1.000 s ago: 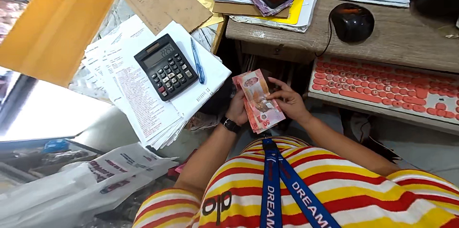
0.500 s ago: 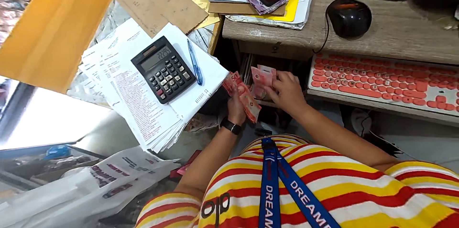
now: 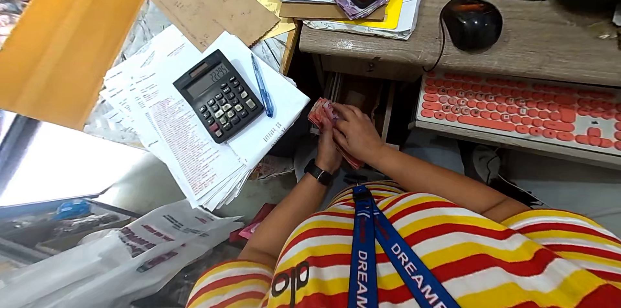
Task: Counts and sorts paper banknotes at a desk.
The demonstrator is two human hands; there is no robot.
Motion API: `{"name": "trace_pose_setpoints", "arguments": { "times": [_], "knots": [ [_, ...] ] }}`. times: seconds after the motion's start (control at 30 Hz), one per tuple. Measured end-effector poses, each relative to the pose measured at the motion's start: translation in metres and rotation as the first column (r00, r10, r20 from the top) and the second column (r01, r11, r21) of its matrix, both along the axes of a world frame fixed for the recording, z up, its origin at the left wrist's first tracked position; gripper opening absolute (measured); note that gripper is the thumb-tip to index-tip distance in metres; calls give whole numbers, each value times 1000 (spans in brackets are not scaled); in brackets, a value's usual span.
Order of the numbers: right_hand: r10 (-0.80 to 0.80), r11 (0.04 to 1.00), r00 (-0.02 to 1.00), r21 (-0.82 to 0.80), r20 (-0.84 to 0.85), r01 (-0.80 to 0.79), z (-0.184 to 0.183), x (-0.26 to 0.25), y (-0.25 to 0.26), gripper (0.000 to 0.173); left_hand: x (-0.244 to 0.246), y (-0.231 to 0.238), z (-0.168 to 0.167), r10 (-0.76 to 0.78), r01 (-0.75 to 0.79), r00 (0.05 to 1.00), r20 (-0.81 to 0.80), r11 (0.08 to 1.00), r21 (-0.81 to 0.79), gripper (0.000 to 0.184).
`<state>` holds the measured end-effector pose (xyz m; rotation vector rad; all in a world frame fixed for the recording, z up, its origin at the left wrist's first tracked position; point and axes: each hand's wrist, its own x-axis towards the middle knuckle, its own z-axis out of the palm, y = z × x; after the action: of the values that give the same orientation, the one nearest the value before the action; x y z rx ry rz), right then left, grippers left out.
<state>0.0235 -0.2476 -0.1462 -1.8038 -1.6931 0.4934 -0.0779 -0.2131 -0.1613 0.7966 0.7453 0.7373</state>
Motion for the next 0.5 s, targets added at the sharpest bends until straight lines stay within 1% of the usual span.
{"name": "trace_pose_setpoints", "arguments": {
  "times": [0.03,0.07,0.1,0.13,0.2,0.23,0.27,0.3,0.33,0.37,0.4,0.43,0.47,0.5],
  "knots": [
    [9,1000,998,-14,-57,-10,1,1,-1,24,-2,1,1,-3,4,1000,27,999,-37,42],
    [20,1000,993,-1,-116,-20,0,2,-2,25,-2,2,3,9,-7,1000,30,997,-74,32],
    [41,998,986,54,-159,-33,-5,4,-5,27,-2,4,7,32,-30,999,19,994,-109,24],
    [71,993,980,110,-188,-50,-11,5,-9,32,-2,6,10,63,-61,998,6,988,-142,22],
    [132,979,971,180,-199,-97,-26,8,-21,45,-6,17,12,128,-129,992,-17,976,-178,29],
    [159,977,971,171,-181,-129,-33,9,-30,51,-9,23,11,171,-175,984,-41,969,-176,31],
    [187,978,969,124,-160,-168,-40,11,-39,54,-14,30,9,212,-221,975,-69,961,-165,32],
    [215,976,965,67,-148,-207,-46,13,-46,55,-20,36,5,253,-265,963,-95,952,-154,32],
    [223,974,961,6,-166,-225,-50,18,-50,52,-27,41,1,284,-299,952,-114,943,-149,30],
    [189,977,959,-61,-212,-205,-51,24,-48,45,-33,46,-4,311,-328,942,-127,933,-149,29],
    [104,977,956,-152,-275,-150,-52,33,-40,39,-37,49,-7,341,-361,929,-143,920,-153,26],
    [-33,962,935,-266,-354,-67,-55,43,-27,36,-40,50,-10,359,-383,919,-162,912,-149,22],
    [-207,929,876,-368,-435,37,-63,52,-10,35,-43,50,-11,367,-394,912,-182,908,-143,21],
    [-408,859,754,-495,-515,127,-71,60,8,38,-45,49,-12,363,-392,911,-196,911,-132,20]
  ]
}}
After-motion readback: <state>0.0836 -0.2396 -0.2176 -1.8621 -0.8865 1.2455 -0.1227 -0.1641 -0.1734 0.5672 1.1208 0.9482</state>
